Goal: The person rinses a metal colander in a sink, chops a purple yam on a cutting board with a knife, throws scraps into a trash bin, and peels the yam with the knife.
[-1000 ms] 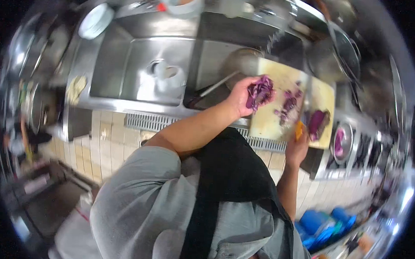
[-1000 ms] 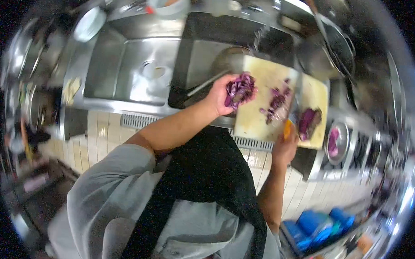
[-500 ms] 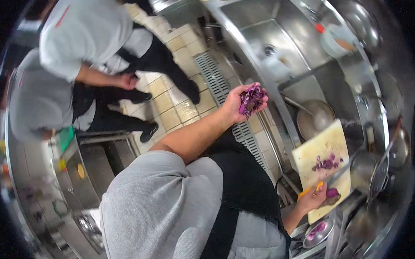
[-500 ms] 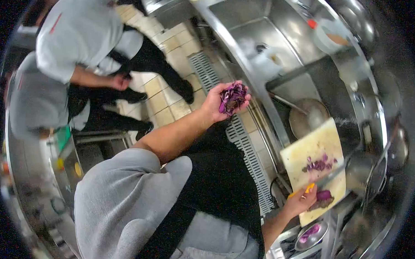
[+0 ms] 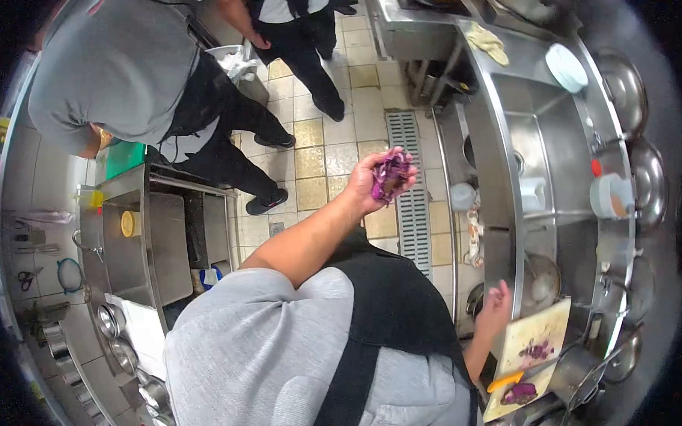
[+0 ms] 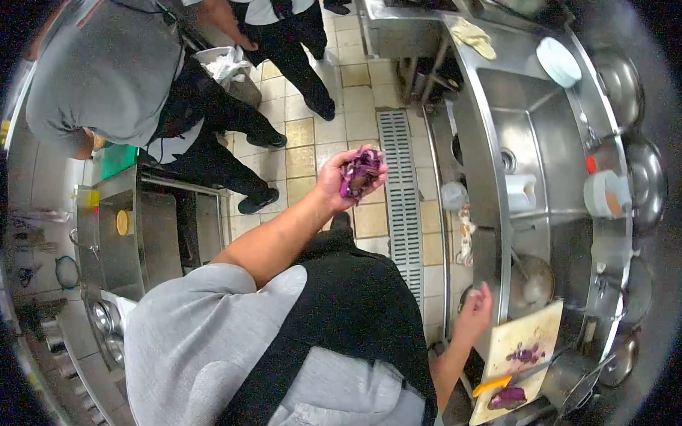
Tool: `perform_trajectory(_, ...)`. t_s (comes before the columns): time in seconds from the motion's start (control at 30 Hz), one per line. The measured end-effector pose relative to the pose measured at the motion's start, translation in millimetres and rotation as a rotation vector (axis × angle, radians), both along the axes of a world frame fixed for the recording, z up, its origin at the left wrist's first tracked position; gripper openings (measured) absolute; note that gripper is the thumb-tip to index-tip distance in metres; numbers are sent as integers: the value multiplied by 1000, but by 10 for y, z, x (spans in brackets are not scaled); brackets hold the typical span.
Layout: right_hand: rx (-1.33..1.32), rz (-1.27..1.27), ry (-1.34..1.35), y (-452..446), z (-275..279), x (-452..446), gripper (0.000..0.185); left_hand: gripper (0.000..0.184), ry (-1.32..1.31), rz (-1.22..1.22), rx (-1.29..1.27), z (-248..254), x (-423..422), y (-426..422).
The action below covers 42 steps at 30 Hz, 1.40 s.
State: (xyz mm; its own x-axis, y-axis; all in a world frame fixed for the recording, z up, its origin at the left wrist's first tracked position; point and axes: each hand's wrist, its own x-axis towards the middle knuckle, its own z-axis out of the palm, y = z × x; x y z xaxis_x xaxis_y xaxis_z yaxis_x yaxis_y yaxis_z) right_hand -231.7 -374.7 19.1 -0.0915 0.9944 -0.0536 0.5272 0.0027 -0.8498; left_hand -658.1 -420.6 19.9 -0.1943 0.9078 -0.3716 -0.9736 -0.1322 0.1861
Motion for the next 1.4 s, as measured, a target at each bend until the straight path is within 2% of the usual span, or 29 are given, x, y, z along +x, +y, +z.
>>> perform_trajectory(0.07,-193,54,-49,31,-58,-453,36,33,54,66,-30,-9,-394,-120)
perform_trajectory(0.1,-151,112,-134,52,-186,-612,37,32,15,104,-40,-76,-600,-165)
perform_trajectory(0.2,-288,205,-109,126,-949,-634,37,26,38,181,-81,-48,-1095,-225)
perform_trajectory(0.27,-493,170,-199,42,-817,-891,35,29,48,224,-116,-30,-1387,-175)
perform_trajectory(0.33,-479,298,-407,-21,-754,-1037,30,29,20,249,17,-122,-1714,-27)
perform_trajectory(0.4,-296,689,-577,32,-1938,-267,25,29,49,327,-65,5,-1974,188)
perform_trajectory(0.43,-353,700,-579,65,-2138,-141,25,30,40,355,-32,-9,-2112,308)
perform_trajectory(0.6,-584,611,-524,559,-2096,-419,22,32,50,472,61,-3,-2609,758)
perform_trajectory(0.77,-584,634,-432,1448,-1889,-1093,20,32,70,554,-91,84,-2771,869)
perform_trajectory(0.9,-563,656,-251,2236,-1535,-1924,20,31,0,603,-51,-181,-3072,892)
perform_trajectory(0.93,-568,685,-260,2422,-1553,-2148,20,31,-2,632,-58,-190,-3218,912)
perform_trajectory(1.0,-716,295,-12,2745,-1644,-2595,16,30,-39,713,-5,-201,-3583,954)
perform_trajectory(1.03,-728,303,-17,2812,-1576,-2824,16,32,13,758,14,-139,-3793,947)
perform_trajectory(1.1,-716,96,-46,2873,-1189,-3242,9,34,69,856,28,-105,-4298,899)
perform_trajectory(1.2,-757,235,-57,3031,-1494,-3151,8,39,235,891,101,-170,-5292,590)
perform_trajectory(1.23,-611,371,-202,2929,-1330,-3216,7,44,252,953,47,-259,-5777,391)
perform_trajectory(1.27,-655,390,16,2901,-1848,-2859,6,50,270,1014,-8,-320,-6174,232)
perform_trajectory(1.33,-793,417,465,2891,-2920,-2121,9,64,131,1463,-362,289,-6523,206)
perform_trajectory(1.37,-801,404,463,2791,-2769,-2150,9,69,94,1496,-477,186,-6858,45)
perform_trajectory(1.4,-665,484,26,2665,-2478,-2209,13,76,59,1528,-592,36,-7282,-185)
